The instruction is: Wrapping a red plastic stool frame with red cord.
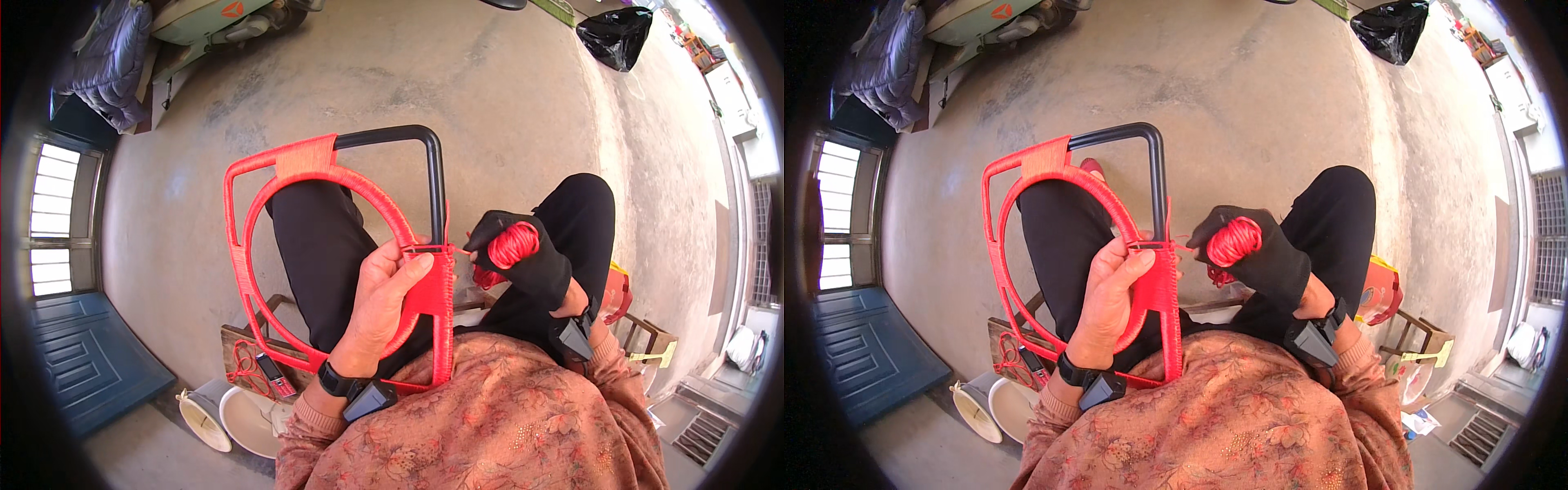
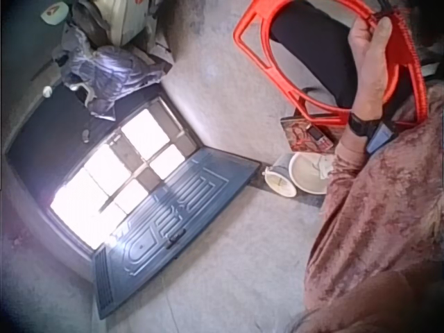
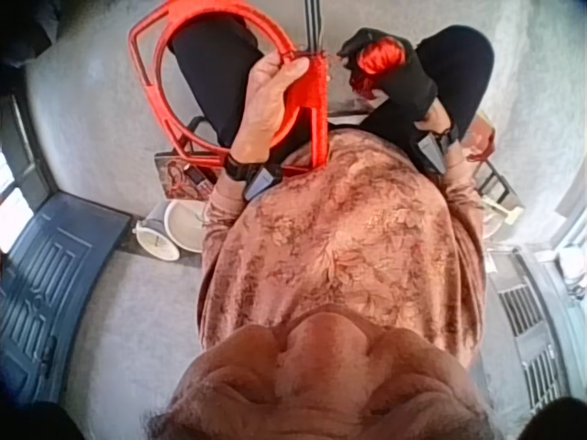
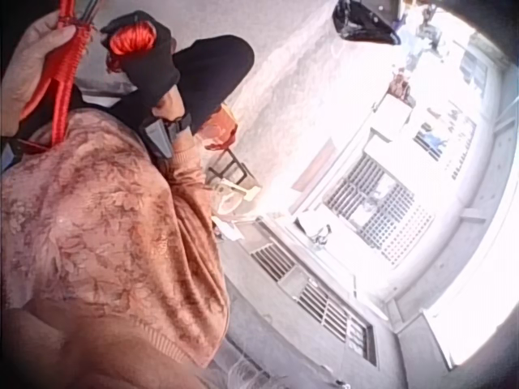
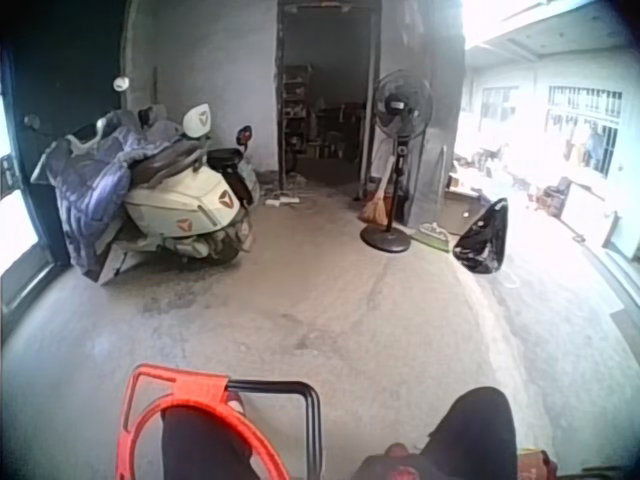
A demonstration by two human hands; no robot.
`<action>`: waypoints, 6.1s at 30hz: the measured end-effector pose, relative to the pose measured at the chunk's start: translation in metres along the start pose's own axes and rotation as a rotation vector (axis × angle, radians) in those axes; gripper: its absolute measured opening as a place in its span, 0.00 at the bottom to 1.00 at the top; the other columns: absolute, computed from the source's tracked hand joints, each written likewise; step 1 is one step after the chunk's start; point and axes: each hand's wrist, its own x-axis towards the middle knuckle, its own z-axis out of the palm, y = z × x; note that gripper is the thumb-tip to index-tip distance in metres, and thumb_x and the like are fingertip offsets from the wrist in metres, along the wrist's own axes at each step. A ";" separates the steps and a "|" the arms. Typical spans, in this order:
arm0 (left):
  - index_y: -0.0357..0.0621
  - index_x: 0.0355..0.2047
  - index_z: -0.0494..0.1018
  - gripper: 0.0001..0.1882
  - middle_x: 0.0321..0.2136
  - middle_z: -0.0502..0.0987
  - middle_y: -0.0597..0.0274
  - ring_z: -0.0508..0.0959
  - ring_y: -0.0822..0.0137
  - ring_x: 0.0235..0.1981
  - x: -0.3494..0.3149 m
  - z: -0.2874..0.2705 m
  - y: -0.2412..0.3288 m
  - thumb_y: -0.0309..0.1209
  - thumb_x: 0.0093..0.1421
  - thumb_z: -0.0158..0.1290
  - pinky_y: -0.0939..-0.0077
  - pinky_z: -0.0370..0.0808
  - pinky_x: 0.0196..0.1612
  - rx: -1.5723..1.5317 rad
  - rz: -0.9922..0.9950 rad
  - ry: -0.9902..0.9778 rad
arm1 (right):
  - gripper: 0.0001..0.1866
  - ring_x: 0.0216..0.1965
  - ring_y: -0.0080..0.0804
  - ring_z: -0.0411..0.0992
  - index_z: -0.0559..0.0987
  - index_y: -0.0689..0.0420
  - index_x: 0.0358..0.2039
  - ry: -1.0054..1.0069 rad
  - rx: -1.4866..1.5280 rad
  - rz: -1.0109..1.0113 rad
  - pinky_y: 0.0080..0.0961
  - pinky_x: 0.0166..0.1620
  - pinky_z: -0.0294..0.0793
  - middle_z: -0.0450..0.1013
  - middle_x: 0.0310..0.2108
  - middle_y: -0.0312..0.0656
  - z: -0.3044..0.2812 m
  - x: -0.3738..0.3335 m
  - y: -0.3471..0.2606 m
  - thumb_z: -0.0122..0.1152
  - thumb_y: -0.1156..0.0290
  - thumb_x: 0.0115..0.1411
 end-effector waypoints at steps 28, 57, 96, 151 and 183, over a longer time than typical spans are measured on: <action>0.34 0.43 0.71 0.18 0.36 0.78 0.54 0.79 0.68 0.34 0.001 0.001 0.002 0.37 0.67 0.41 0.73 0.76 0.40 -0.149 -0.043 0.023 | 0.10 0.36 0.25 0.74 0.78 0.63 0.35 0.144 0.339 -0.071 0.22 0.39 0.74 0.74 0.34 0.40 0.010 0.064 -0.084 0.61 0.83 0.51; 0.36 0.43 0.69 0.13 0.33 0.78 0.46 0.81 0.57 0.33 0.004 -0.006 -0.003 0.35 0.66 0.46 0.62 0.80 0.39 -0.076 -0.033 0.045 | 0.05 0.34 0.32 0.72 0.77 0.58 0.30 0.366 -0.219 0.043 0.23 0.38 0.71 0.74 0.32 0.40 -0.002 0.012 -0.047 0.58 0.71 0.55; 0.39 0.39 0.67 0.13 0.31 0.75 0.65 0.74 0.81 0.30 -0.005 -0.006 -0.013 0.15 0.55 0.55 0.89 0.71 0.34 0.325 0.348 0.307 | 0.16 0.32 0.19 0.72 0.74 0.60 0.37 0.314 0.187 0.036 0.19 0.37 0.72 0.74 0.31 0.36 0.037 0.067 -0.077 0.71 0.75 0.49; 0.34 0.47 0.68 0.19 0.33 0.79 0.53 0.81 0.62 0.32 -0.005 0.004 -0.002 0.40 0.69 0.41 0.70 0.79 0.37 0.034 -0.006 0.094 | 0.24 0.43 0.35 0.74 0.72 0.61 0.49 0.946 0.806 0.101 0.35 0.48 0.74 0.74 0.43 0.47 -0.217 -0.220 0.103 0.48 0.54 0.64; 0.38 0.42 0.72 0.11 0.35 0.77 0.66 0.76 0.76 0.35 -0.002 -0.013 -0.014 0.20 0.58 0.46 0.80 0.73 0.41 0.107 0.208 0.274 | 0.21 0.42 0.29 0.72 0.74 0.60 0.46 0.079 -0.038 0.094 0.28 0.49 0.70 0.75 0.39 0.43 0.017 0.081 -0.066 0.65 0.66 0.52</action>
